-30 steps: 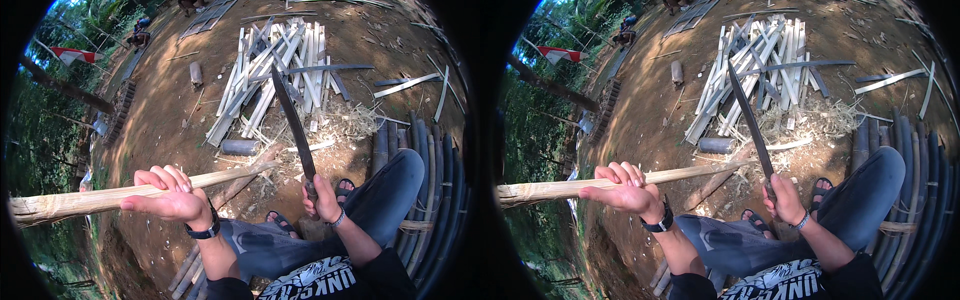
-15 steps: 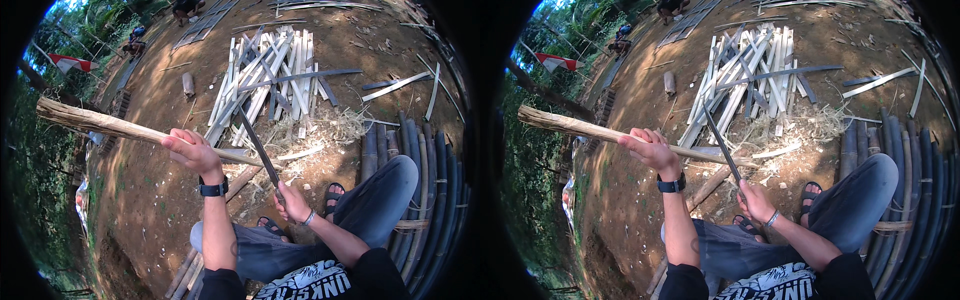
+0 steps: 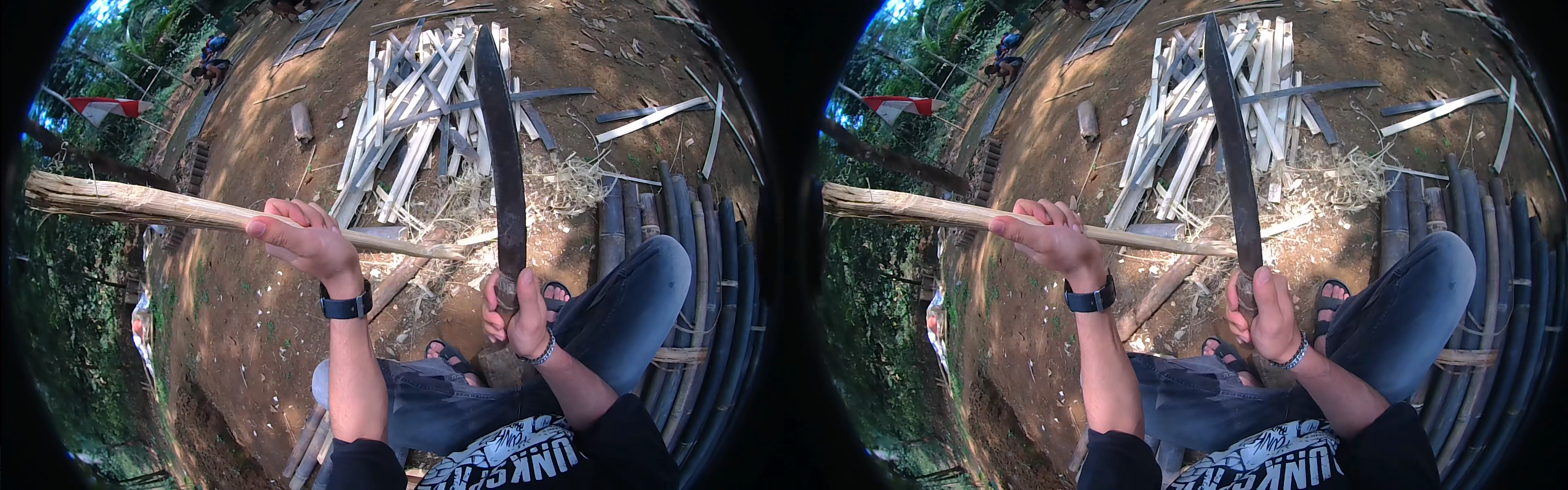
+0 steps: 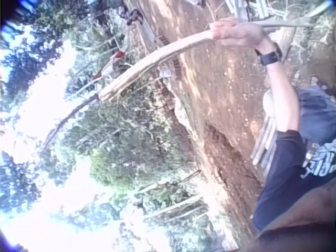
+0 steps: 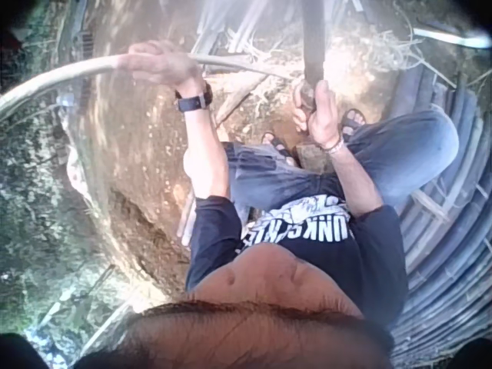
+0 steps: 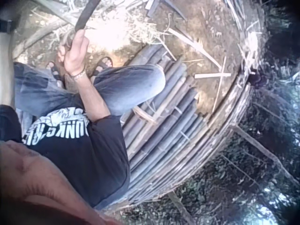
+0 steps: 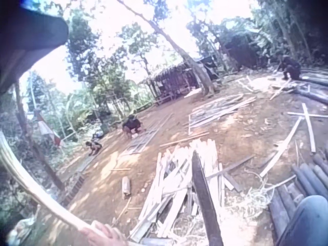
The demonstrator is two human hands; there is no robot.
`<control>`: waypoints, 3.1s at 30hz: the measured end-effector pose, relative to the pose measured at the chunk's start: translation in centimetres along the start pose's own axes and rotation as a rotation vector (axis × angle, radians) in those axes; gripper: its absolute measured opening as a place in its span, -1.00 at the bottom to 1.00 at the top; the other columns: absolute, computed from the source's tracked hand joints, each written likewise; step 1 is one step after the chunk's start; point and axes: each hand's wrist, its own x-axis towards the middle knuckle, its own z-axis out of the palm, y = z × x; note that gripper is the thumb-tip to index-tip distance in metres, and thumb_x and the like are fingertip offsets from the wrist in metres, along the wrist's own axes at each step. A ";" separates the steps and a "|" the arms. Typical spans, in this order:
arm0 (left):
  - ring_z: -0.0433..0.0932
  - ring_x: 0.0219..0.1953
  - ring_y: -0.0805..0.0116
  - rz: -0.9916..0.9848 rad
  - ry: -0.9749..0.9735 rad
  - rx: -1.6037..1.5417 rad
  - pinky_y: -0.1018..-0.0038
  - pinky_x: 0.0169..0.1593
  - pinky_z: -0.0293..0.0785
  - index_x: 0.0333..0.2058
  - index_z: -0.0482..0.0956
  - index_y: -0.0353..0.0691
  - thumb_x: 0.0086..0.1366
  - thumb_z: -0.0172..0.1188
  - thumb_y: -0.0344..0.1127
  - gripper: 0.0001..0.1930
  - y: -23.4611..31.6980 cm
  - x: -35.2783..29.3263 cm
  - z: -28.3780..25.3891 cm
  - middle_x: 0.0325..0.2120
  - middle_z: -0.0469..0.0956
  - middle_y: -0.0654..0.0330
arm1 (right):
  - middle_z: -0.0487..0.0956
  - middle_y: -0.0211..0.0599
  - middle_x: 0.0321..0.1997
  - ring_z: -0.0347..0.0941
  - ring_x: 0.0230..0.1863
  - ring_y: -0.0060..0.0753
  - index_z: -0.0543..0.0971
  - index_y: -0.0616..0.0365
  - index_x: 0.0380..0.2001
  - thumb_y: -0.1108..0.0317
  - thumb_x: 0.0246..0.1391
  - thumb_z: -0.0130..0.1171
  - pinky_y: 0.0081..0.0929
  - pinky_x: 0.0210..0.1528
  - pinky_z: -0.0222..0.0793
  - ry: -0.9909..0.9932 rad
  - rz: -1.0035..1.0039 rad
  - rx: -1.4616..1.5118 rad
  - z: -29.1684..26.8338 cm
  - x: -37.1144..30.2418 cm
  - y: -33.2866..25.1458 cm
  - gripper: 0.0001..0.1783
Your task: The person shaves a bamboo pole with a machete, smoothing the surface and splitting the end of the pole while sitting on a wooden frame.
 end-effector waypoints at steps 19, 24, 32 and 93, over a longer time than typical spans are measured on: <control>-0.03 -0.82 0.58 -0.041 0.153 0.019 0.62 -0.77 -0.09 -0.67 -0.02 -0.01 0.31 -0.46 0.37 -0.40 -0.6 2.0 -1.3 -0.83 -0.03 0.41 | 0.33 -0.41 -0.77 0.17 -0.79 -0.63 0.35 0.19 -0.66 -0.23 0.23 -0.26 -0.57 -0.75 0.09 0.098 0.093 -0.190 -4.5 0.4 5.5 -0.31; -0.04 -0.82 0.58 -0.026 0.166 0.076 0.64 -0.78 -0.11 -0.65 -0.03 0.00 0.32 -0.48 0.36 -0.41 -1.1 1.6 -2.2 -0.83 -0.03 0.41 | 0.28 -0.42 -0.80 0.19 -0.82 -0.57 0.32 0.14 -0.70 -0.24 0.20 -0.21 -0.51 -0.76 0.15 0.150 0.587 -0.718 -6.0 2.3 10.8 -0.32; -0.06 -0.83 0.58 -0.050 0.220 0.012 0.66 -0.79 -0.14 -0.62 -0.02 -0.02 0.31 -0.48 0.37 -0.41 -1.1 2.1 -5.0 -0.85 -0.05 0.39 | 0.30 -0.44 -0.79 0.27 -0.74 -0.61 0.35 0.17 -0.67 0.01 0.12 0.07 -0.55 -0.66 0.17 -0.090 0.117 -0.639 -2.9 1.8 3.2 -0.52; 0.01 -0.88 0.60 0.223 0.255 -0.122 0.72 -0.80 -0.06 -0.65 0.08 -0.08 0.26 -0.36 0.42 -0.35 4.7 -2.3 -15.9 -0.87 0.03 0.37 | 0.30 -0.33 -0.82 0.26 -0.68 -0.43 0.34 0.22 -0.75 -0.19 0.23 -0.21 -0.36 -0.51 0.24 -0.331 0.653 -0.720 -1.9 0.8 16.0 -0.29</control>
